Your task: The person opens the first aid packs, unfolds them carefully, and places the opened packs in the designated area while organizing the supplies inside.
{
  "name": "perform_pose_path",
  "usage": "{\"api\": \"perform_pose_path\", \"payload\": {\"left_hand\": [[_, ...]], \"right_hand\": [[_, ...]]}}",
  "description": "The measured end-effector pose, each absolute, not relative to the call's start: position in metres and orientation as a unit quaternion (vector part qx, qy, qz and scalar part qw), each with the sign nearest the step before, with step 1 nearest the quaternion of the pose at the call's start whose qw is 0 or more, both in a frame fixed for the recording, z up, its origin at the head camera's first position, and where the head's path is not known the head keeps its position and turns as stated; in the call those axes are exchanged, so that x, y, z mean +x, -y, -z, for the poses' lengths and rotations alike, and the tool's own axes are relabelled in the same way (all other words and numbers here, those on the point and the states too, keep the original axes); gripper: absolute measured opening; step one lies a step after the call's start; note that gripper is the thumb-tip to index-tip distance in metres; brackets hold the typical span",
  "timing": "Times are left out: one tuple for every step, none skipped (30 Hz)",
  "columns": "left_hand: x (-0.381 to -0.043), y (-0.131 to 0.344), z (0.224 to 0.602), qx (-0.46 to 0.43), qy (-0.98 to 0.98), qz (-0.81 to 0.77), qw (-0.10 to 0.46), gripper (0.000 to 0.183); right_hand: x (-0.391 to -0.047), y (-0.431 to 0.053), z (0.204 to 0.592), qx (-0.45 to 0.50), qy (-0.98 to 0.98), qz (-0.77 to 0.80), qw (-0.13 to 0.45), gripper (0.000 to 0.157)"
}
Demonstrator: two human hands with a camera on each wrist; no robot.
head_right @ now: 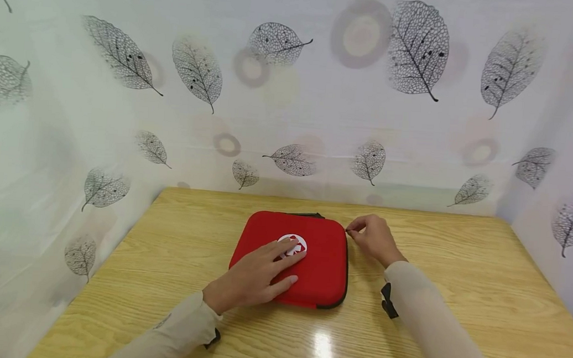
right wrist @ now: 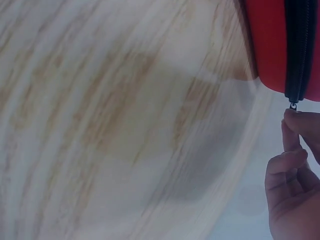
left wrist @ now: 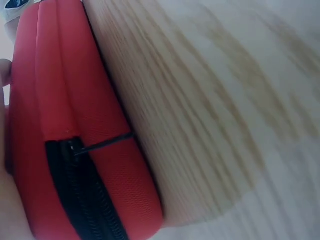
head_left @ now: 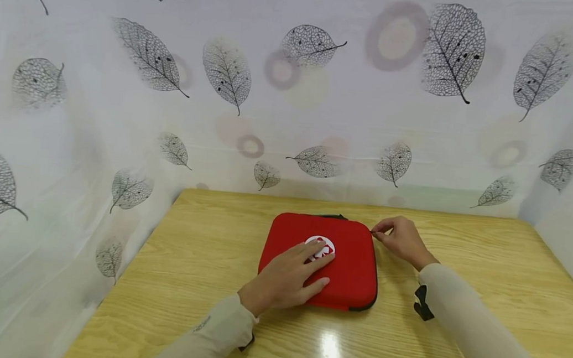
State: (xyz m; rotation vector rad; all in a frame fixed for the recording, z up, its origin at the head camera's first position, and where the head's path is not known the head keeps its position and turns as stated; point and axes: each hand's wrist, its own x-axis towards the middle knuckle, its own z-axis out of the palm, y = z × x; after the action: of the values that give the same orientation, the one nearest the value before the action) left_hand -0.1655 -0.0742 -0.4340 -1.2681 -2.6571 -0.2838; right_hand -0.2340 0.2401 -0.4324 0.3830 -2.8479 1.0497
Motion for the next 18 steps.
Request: {"api": "perform_pose_path", "payload": {"left_hand": [[-0.166,0.073,0.435,-0.423,0.897,0.094,0.089,0.056],[-0.166,0.072,0.435,-0.419,0.899,0.091,0.087,0.056],[-0.167,0.071,0.436,-0.415,0.902,0.089,0.085,0.057],[-0.167,0.07,0.436,-0.409,0.905,0.086,0.082,0.057],[-0.168,0.069,0.437,-0.404,0.907,0.083,0.079,0.057],[-0.168,0.068,0.437,-0.4,0.91,0.081,0.075,0.058],[-0.169,0.067,0.437,-0.396,0.912,0.08,0.072,0.058],[-0.169,0.066,0.437,-0.392,0.914,0.078,0.07,0.058],[-0.169,0.065,0.437,-0.389,0.916,0.077,0.066,0.058],[-0.169,0.065,0.437,-0.386,0.917,0.077,0.064,0.058],[-0.169,0.064,0.436,-0.384,0.918,0.076,0.063,0.058],[-0.169,0.064,0.436,-0.383,0.918,0.076,0.063,0.058],[-0.169,0.064,0.435,-0.383,0.919,0.074,0.063,0.058],[-0.169,0.063,0.435,-0.382,0.919,0.073,0.064,0.058],[-0.169,0.063,0.435,-0.382,0.919,0.071,0.064,0.058],[-0.169,0.063,0.435,-0.381,0.92,0.069,0.063,0.058],[-0.169,0.063,0.435,-0.38,0.92,0.067,0.062,0.058],[-0.169,0.063,0.436,-0.379,0.921,0.066,0.061,0.058]], "right_hand": [[-0.235,-0.24,0.433,0.126,0.93,-0.343,0.042,0.01],[-0.235,-0.24,0.433,0.127,0.93,-0.343,0.043,0.01],[-0.236,-0.24,0.434,0.128,0.93,-0.343,0.045,0.01],[-0.236,-0.24,0.434,0.129,0.93,-0.342,0.046,0.01],[-0.236,-0.24,0.435,0.13,0.93,-0.341,0.047,0.01],[-0.237,-0.241,0.435,0.131,0.93,-0.341,0.048,0.01],[-0.237,-0.241,0.435,0.132,0.93,-0.341,0.048,0.01],[-0.237,-0.241,0.435,0.133,0.93,-0.34,0.048,0.01],[-0.237,-0.242,0.435,0.135,0.93,-0.339,0.048,0.01],[-0.238,-0.242,0.435,0.137,0.93,-0.338,0.047,0.01],[-0.238,-0.242,0.435,0.139,0.93,-0.338,0.046,0.009],[-0.237,-0.243,0.435,0.141,0.929,-0.338,0.044,0.009],[-0.237,-0.244,0.435,0.142,0.93,-0.337,0.042,0.009],[-0.236,-0.244,0.435,0.143,0.93,-0.335,0.041,0.009],[-0.236,-0.245,0.435,0.145,0.93,-0.335,0.039,0.009],[-0.235,-0.245,0.435,0.146,0.93,-0.334,0.039,0.009],[-0.234,-0.246,0.435,0.147,0.931,-0.333,0.039,0.009],[-0.233,-0.247,0.436,0.148,0.931,-0.332,0.038,0.009]]}}
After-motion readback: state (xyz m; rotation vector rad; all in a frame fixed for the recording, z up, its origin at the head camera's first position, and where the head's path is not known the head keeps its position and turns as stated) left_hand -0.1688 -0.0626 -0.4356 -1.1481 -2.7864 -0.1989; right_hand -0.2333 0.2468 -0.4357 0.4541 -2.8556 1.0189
